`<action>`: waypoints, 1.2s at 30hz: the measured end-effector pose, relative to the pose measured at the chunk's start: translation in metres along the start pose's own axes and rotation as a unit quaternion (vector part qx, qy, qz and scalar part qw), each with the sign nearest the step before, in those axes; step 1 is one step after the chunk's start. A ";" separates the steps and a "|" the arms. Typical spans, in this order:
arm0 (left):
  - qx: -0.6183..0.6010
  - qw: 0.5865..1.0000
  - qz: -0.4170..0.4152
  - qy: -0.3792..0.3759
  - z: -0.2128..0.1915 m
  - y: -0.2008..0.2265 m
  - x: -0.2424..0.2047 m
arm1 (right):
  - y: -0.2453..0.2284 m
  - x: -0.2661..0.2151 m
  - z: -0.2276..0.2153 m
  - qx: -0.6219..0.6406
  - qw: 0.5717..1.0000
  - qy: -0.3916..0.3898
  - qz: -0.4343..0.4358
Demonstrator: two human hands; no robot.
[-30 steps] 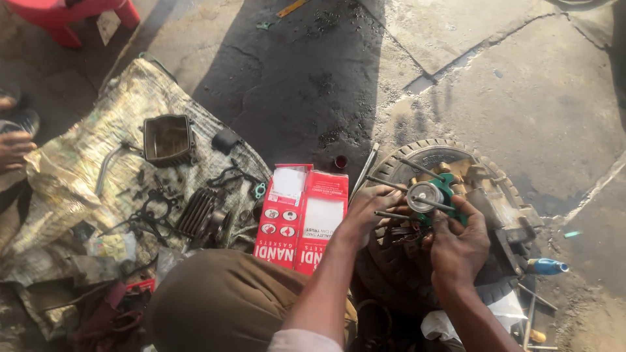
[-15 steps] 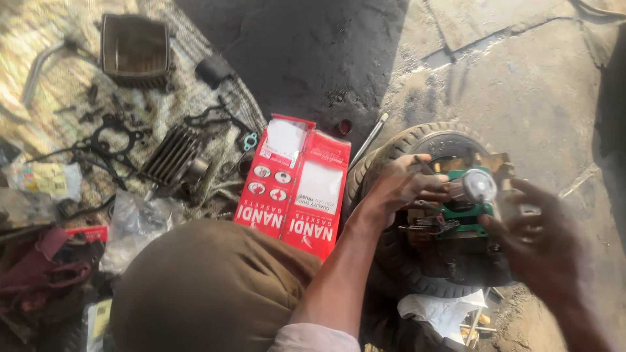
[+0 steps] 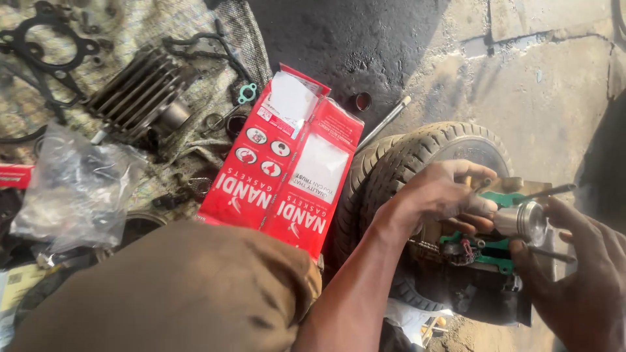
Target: The recorder is assembling a motorcycle engine, specifically installing the piston into the cylinder and attaching it to the engine block.
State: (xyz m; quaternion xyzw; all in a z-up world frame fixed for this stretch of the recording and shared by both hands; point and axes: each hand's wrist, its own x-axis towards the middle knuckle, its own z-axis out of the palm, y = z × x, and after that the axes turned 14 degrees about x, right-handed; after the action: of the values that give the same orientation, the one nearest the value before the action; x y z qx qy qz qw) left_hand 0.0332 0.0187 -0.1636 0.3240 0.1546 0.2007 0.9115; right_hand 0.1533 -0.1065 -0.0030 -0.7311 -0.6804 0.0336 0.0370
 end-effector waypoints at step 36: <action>-0.019 0.997 -0.040 -0.065 -0.018 0.017 -0.018 | 0.025 -0.019 0.033 0.330 0.928 0.046 0.167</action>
State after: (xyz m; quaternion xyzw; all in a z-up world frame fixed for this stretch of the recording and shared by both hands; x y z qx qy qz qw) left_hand 0.0052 0.0320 -0.1635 0.3123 0.1041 0.1454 0.9330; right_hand 0.1733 -0.1270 -0.0386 -0.7816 -0.4960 0.2285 0.3014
